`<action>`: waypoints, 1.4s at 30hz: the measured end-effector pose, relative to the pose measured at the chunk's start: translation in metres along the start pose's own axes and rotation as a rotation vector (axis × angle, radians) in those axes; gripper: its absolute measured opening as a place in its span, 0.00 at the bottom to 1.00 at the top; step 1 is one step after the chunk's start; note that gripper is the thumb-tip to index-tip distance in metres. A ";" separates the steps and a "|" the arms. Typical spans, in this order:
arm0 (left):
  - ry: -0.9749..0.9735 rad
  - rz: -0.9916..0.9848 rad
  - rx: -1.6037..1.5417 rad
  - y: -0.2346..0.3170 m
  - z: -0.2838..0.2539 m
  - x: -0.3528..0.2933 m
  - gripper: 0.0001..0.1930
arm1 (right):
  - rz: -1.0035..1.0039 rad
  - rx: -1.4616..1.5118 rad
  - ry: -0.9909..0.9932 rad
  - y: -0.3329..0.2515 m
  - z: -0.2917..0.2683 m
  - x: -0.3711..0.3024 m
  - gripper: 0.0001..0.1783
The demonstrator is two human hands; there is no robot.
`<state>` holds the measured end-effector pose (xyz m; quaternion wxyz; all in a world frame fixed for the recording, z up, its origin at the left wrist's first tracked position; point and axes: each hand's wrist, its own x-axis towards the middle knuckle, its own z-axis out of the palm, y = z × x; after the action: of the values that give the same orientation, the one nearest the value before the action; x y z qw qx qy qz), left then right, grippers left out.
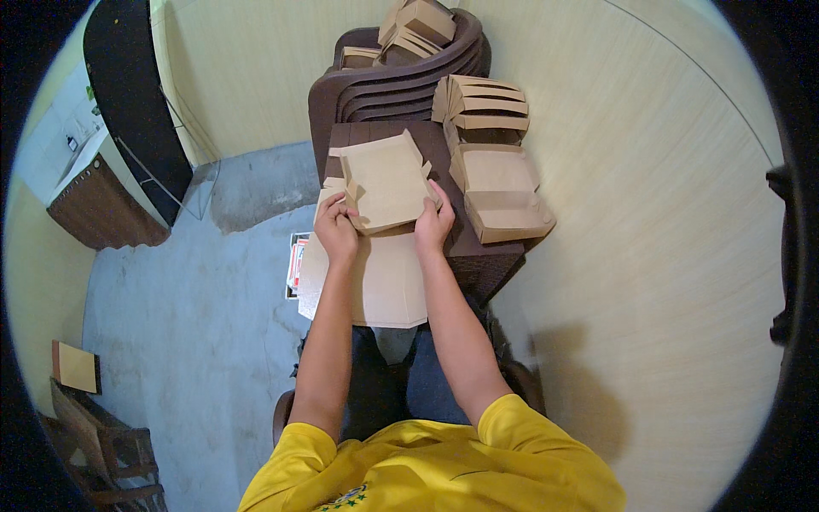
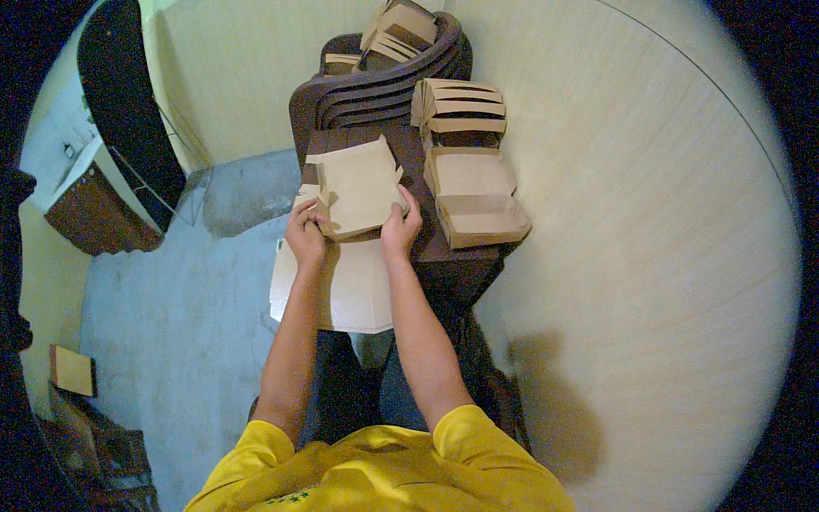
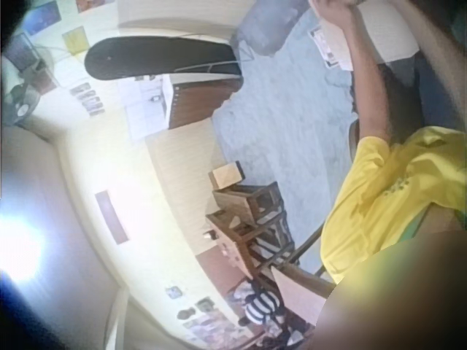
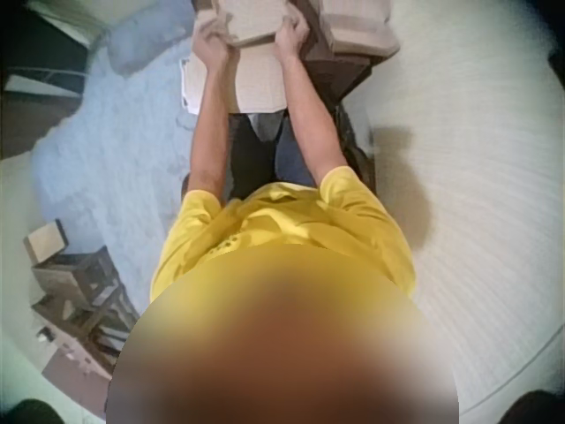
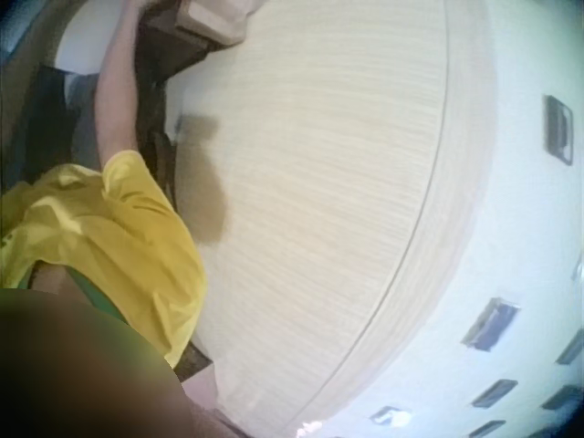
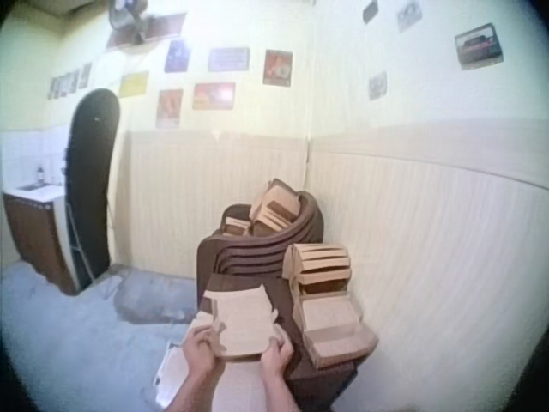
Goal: The person assembles flat cardboard boxes by folding flaps and securing them with small fasteners. They handle each box one at a time, folding edges and inserting fasteners to hold the shape, then placing the finished boxes into a stack.
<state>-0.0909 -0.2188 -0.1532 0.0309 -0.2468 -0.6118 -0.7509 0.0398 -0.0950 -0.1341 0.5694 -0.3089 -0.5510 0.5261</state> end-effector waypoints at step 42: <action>-0.138 -0.079 0.551 0.116 0.105 0.009 0.14 | -0.579 -0.312 -0.120 -0.001 0.016 -0.017 0.15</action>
<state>-0.0232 -0.1477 -0.0308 0.0258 -0.2555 -0.8027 -0.5383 0.0273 -0.1150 -0.1350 0.6076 -0.1915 -0.7224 0.2688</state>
